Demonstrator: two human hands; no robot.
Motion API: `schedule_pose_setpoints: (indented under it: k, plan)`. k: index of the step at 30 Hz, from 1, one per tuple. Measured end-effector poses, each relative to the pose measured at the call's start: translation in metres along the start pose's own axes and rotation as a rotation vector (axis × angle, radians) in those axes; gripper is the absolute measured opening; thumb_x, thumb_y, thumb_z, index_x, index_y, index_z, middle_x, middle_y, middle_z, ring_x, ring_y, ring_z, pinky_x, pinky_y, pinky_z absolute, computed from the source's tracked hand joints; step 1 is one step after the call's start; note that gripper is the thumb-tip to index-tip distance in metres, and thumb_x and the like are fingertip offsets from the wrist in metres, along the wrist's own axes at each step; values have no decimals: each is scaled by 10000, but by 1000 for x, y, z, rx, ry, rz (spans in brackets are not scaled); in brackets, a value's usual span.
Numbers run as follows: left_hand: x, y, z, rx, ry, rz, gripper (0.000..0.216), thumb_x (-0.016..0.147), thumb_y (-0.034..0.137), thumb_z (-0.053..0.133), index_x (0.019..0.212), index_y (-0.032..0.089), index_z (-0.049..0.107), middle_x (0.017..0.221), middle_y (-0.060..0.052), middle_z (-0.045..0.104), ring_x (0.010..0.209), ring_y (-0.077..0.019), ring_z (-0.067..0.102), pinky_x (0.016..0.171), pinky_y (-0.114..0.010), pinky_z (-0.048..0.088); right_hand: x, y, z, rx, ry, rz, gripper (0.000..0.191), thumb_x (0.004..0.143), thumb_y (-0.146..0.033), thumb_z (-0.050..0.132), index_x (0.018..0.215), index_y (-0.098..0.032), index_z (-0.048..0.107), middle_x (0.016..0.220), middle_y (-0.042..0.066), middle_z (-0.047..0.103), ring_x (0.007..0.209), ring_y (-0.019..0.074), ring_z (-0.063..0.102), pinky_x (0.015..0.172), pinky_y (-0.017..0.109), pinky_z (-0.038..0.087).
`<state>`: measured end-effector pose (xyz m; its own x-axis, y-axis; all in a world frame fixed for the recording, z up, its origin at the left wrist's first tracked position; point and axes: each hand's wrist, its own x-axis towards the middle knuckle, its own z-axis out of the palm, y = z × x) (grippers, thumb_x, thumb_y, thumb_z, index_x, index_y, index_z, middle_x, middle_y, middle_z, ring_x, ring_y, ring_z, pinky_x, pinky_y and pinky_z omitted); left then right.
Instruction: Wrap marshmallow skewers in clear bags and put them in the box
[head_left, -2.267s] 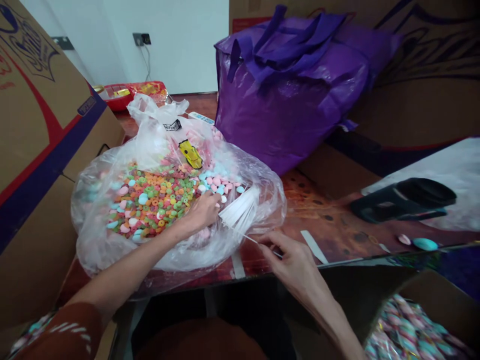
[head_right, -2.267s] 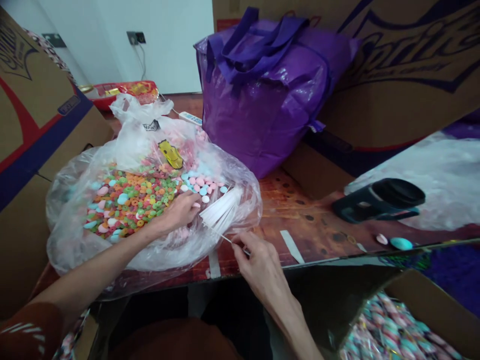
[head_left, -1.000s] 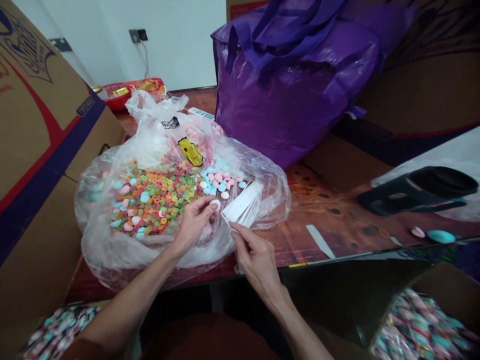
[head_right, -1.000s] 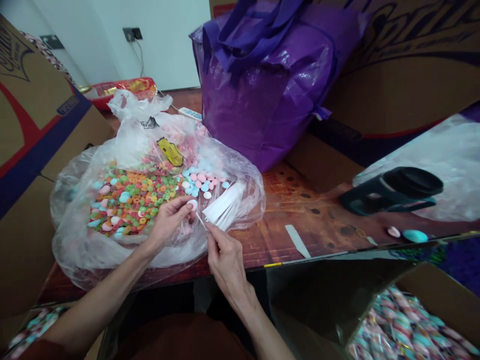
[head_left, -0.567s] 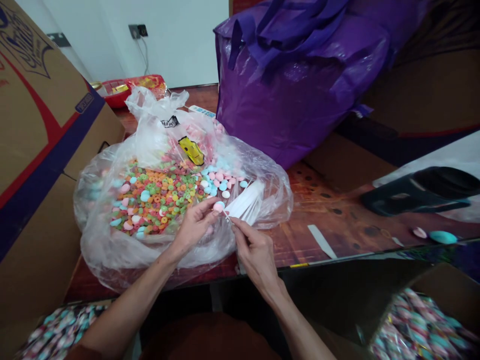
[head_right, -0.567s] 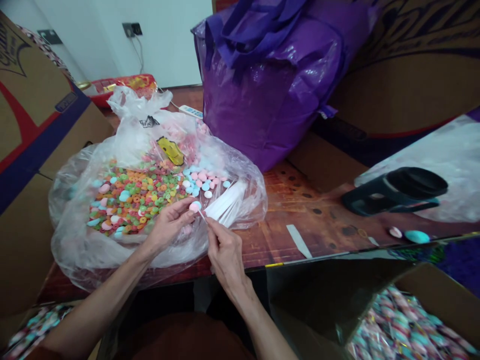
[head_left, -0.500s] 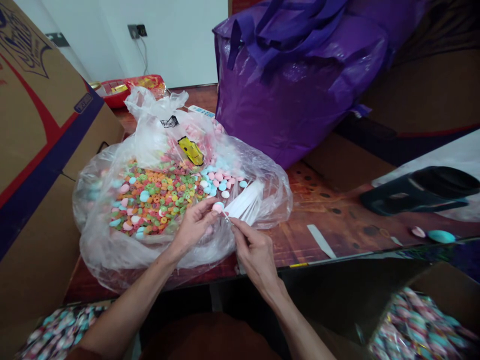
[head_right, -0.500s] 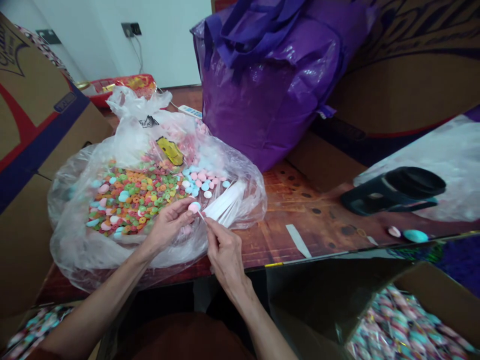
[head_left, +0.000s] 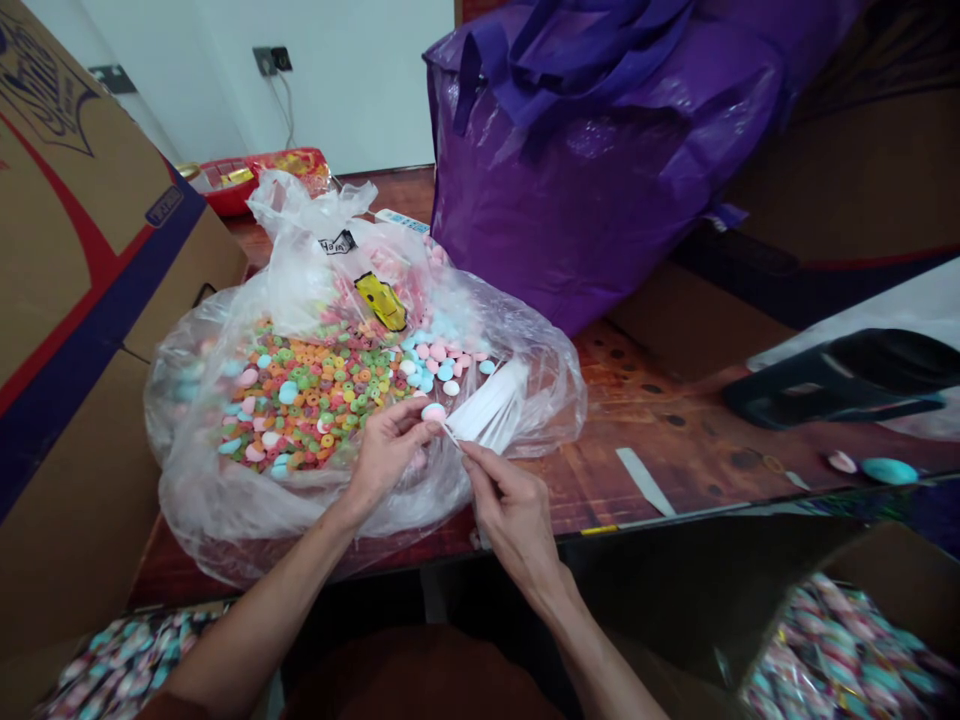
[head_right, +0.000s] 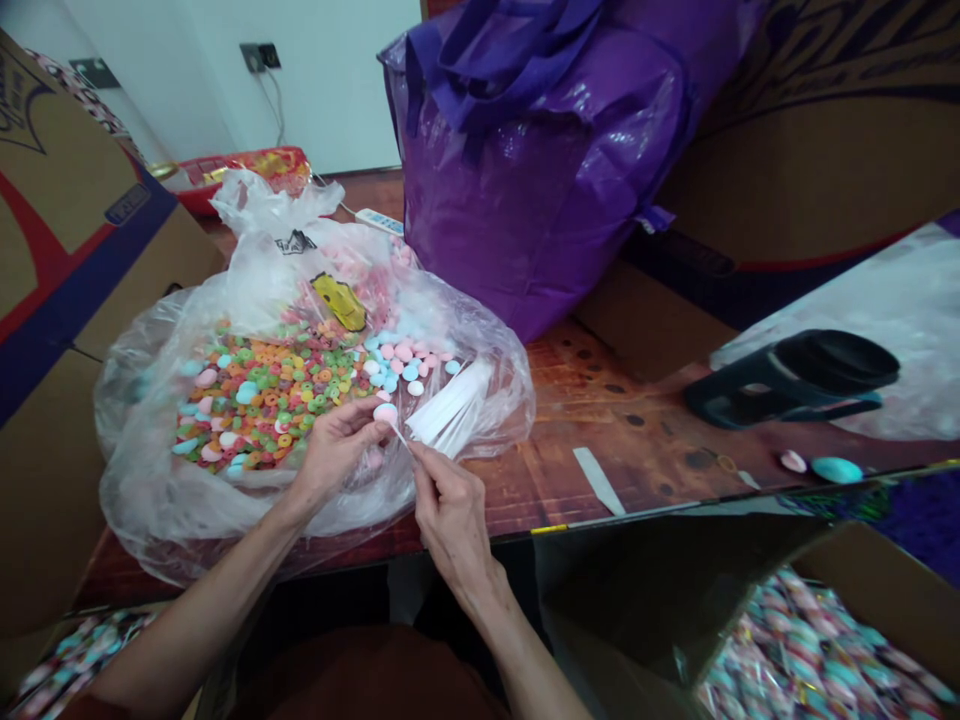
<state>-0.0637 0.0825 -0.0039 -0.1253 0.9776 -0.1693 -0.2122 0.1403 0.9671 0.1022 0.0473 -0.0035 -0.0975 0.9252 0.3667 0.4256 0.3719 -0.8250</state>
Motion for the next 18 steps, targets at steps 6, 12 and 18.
schedule_pose_setpoints:
  k: [6, 12, 18]
  plan:
    - [0, -5, -2, 176, 14, 160, 311, 709, 303, 804, 982, 155, 784, 840, -58, 739, 668, -157, 645, 560, -242, 508, 7, -4, -6, -122, -44, -91, 288, 925, -159, 502, 1019, -198, 772, 897, 70, 799, 799, 207, 761, 747, 276, 586]
    - [-10, -7, -4, 529, 17, 438, 199, 840, 215, 700, 1009, 217, 805, 892, -56, 738, 820, -190, 657, 771, -299, 517, 8, -9, 0, -279, -83, -99, 298, 940, -126, 443, 873, -168, 730, 632, 31, 697, 570, 160, 666, 572, 225, 456]
    - [-32, -12, 8, 612, -16, 423, 270, 945, 242, 565, 1106, 190, 775, 950, -93, 733, 863, -206, 670, 803, -317, 527, 4, -8, 15, -267, -52, -73, 294, 961, -146, 411, 911, -157, 700, 697, 57, 724, 610, 166, 676, 582, 224, 439]
